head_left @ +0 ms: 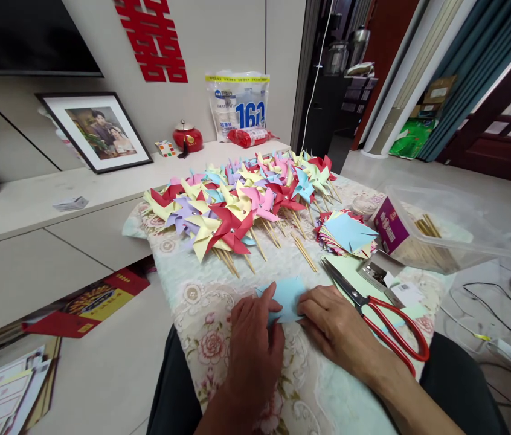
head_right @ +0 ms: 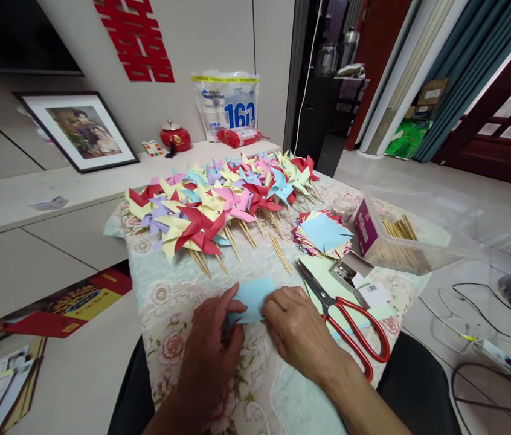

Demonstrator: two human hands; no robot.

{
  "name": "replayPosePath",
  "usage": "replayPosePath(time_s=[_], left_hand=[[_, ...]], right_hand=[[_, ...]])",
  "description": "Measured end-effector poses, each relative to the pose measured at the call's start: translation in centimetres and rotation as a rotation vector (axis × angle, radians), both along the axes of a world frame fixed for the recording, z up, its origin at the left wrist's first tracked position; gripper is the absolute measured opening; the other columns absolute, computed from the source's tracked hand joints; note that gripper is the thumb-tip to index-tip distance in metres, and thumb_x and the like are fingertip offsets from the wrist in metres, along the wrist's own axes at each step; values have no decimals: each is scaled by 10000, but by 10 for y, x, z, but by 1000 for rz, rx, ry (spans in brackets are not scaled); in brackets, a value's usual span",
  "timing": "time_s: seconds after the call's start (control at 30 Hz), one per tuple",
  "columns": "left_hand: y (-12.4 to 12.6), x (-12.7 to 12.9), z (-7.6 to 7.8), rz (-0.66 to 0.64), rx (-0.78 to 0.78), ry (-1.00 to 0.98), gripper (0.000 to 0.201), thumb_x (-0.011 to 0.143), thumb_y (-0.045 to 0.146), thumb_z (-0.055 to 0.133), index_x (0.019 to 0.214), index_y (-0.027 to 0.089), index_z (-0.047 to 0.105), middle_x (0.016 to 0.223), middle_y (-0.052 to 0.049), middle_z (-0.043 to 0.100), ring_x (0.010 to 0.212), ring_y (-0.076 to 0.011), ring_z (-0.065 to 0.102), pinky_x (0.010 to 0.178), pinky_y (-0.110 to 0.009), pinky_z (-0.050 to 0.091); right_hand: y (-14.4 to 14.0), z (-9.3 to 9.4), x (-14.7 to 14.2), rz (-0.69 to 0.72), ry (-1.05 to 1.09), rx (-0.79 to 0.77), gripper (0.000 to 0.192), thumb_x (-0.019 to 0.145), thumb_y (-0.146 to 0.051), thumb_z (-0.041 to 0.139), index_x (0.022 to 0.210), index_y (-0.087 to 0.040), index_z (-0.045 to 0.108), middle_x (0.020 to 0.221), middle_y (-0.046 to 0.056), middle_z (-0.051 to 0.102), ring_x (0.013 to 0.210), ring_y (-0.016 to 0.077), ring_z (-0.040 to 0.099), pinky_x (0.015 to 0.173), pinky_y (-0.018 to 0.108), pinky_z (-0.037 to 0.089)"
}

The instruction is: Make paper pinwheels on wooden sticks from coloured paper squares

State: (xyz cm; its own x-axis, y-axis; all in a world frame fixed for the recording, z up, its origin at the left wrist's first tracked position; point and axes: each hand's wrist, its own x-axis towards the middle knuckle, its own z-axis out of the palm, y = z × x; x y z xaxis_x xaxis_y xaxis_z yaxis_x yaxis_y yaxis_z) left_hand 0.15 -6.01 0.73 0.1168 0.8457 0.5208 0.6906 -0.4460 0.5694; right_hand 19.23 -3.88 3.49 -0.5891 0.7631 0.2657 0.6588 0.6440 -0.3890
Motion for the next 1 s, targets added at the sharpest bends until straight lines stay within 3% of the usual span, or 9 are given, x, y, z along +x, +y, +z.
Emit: replayPosePath(time_s=[0.23,0.43,0.7,1.0], left_hand=[[-2,-10,-7,79,-139,-206,676,783,-62,384,1388,230,455,1216,-68,678,1189,-220,585,1025,-453,471],[1,-12,-12,26,-156,-178,683,821,-34,419,1441,252,428,1256,-45,684,1368,-232,448,1130,-501,377],[2,-9,-8,50,-197,-127,525,833,64,522,1332,225,557,1004,-55,726,1155,-277,587,1021,-520,447],[6,-6,-6,112,-186,-64,381,904,201,541,1276,147,605,973,-96,710,957,-271,637,869,-483,514]], right_hand=[[2,0,5,2,102,-11,134,976,-102,485,981,-178,596,929,82,671,903,219,620,823,377,456],[4,5,7,14,242,-132,140,985,-137,510,948,-210,624,971,57,673,934,191,617,820,325,485],[3,9,7,-56,181,-226,132,967,-164,556,868,-213,627,858,26,643,854,182,622,747,300,489],[3,0,7,-180,105,-220,241,992,-226,516,1202,-198,631,1140,98,727,1042,237,679,888,375,536]])
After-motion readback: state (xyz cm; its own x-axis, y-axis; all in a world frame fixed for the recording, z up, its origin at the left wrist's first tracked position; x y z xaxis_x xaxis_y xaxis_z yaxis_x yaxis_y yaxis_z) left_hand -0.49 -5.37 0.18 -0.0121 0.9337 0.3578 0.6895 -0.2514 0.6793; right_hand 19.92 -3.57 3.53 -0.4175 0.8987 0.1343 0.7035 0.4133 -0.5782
